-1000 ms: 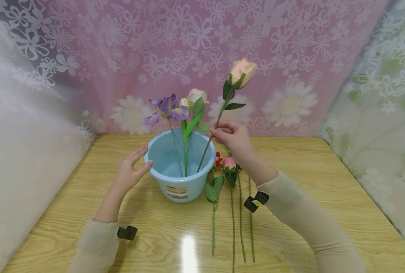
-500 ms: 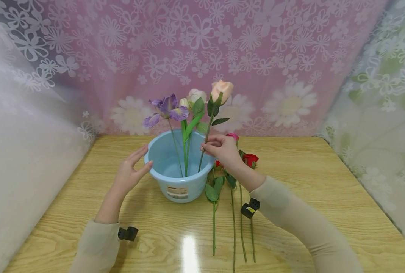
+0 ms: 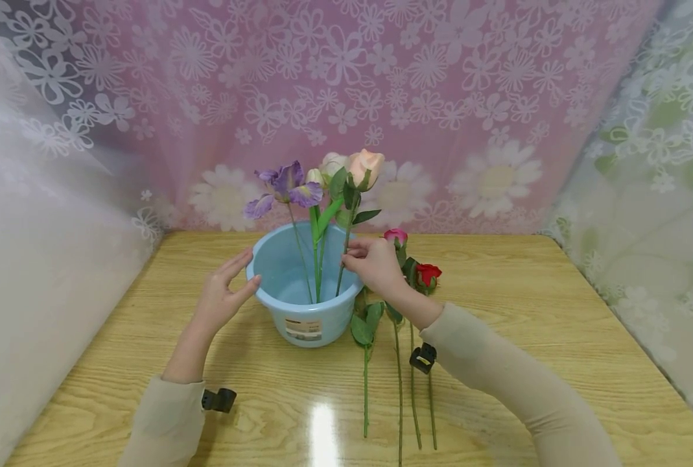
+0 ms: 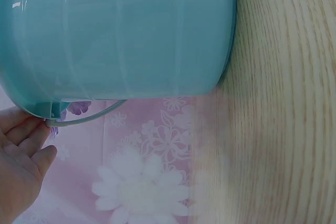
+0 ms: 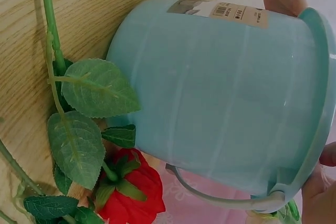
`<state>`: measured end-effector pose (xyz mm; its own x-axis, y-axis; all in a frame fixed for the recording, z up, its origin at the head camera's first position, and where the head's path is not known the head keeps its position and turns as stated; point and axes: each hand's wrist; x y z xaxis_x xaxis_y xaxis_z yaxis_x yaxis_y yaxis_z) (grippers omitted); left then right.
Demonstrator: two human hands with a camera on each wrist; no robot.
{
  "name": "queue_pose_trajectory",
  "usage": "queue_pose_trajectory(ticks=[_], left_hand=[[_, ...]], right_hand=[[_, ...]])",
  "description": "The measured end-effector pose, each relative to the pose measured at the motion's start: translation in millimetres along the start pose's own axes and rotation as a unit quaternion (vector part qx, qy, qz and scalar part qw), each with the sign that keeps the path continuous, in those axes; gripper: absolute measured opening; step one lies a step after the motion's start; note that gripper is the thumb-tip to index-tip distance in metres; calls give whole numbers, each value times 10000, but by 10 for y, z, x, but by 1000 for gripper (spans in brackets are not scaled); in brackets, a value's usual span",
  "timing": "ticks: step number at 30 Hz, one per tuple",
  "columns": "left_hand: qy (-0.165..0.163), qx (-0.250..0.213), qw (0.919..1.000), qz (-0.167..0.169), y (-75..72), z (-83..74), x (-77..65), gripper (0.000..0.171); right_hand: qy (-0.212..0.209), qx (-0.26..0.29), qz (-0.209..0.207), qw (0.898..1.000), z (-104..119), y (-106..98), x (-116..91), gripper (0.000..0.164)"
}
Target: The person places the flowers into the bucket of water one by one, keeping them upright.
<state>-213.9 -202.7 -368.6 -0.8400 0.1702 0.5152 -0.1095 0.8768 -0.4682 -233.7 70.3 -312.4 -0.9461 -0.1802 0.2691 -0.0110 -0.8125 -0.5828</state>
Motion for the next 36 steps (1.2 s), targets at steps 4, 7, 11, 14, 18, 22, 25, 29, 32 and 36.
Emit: queue_pose_trajectory(ticks=[4,7,11,14,18,22,25,29,32,36], left_hand=[[-36,1,10000,16,-4,-6,-6,52],[-34,19,10000,14,-3,-11,-4,52],[8,50,10000,-1,-1,-20,2,51],[5,50,10000,5,-1,-24,0,51],[6,42,10000,16,-2,-24,1,51],[5,48,10000,5,-6,-21,-1,51],[-25,33,10000,0,-6,-19,-3,52],[-44,13,10000,-9,-3,-13,-3,51],[-29,8,10000,-16,-1,-10,-3,51],[-5,-4,10000,-32,1,1,-4,51]], right_hand=[[-42,-250,112,9996,11,2,1,31],[-107,-388,202,9990,20,-6,-5,31],[-251,-405,215,9986,36,-28,-27,29],[-311,-317,146,9989,46,-54,-63,27],[-292,-180,18,9994,47,-121,-112,24],[-200,18,-5,9998,5,-208,-139,23],[-44,208,40,9998,-34,-274,-167,24],[145,361,59,9992,-67,-354,-223,25],[250,335,44,9991,-103,-405,-265,24],[286,278,4,9992,-188,-458,-317,23]])
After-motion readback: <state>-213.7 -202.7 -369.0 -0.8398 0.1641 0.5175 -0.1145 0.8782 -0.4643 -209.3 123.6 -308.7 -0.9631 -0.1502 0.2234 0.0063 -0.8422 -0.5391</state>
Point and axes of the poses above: each hand's wrist, its own x-axis towards the middle knuckle, its own y-axis out of the palm, z = x × y, and after that the axes turned 7 degrees about -x, right-handed
